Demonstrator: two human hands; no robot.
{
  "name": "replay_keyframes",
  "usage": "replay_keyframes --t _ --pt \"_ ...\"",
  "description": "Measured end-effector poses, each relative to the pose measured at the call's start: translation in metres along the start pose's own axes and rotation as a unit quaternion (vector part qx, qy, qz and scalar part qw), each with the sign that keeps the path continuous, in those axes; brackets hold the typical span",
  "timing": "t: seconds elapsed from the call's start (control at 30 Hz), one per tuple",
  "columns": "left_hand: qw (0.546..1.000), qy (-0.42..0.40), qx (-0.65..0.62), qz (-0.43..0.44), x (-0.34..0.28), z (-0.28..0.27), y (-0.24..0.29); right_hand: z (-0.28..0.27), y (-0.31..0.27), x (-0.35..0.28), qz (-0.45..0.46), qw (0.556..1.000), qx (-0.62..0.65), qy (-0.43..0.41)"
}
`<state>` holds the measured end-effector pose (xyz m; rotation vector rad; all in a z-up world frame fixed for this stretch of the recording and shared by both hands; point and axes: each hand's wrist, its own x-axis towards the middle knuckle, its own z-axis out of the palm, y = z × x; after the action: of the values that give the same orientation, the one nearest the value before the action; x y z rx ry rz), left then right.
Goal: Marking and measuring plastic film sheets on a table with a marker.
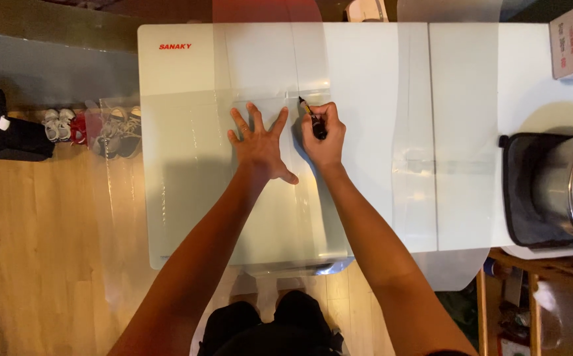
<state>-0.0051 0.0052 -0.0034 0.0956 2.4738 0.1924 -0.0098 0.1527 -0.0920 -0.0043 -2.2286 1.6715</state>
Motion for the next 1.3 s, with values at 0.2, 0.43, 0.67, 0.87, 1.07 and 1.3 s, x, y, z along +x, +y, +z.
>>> replay_keyframes --t 0.2,0.43,0.67,0.87,1.07,1.3 --pt "1.0 0.007 -0.003 0.001 -0.002 0.0 -0.001 -0.002 -0.007 0.0 -0.006 1.0 -0.012 -0.007" --pt "1.0 0.025 -0.003 0.005 -0.003 0.002 -0.002 -0.015 -0.023 -0.023 0.015 0.998 -0.047 -0.032" --pt "0.999 0.041 -0.004 0.015 0.0 0.007 -0.004 -0.038 -0.034 -0.074 0.016 0.997 -0.065 -0.031" --pt "0.999 0.04 -0.009 0.022 -0.005 0.004 -0.003 -0.066 -0.062 -0.139 0.103 0.99 -0.087 -0.028" --pt "0.999 0.045 -0.008 0.026 -0.005 0.006 -0.004 -0.089 -0.095 -0.189 0.18 0.98 -0.072 -0.046" --pt "0.998 0.051 -0.003 0.031 -0.002 0.007 -0.005 -0.112 -0.108 -0.244 0.202 0.973 -0.098 -0.052"
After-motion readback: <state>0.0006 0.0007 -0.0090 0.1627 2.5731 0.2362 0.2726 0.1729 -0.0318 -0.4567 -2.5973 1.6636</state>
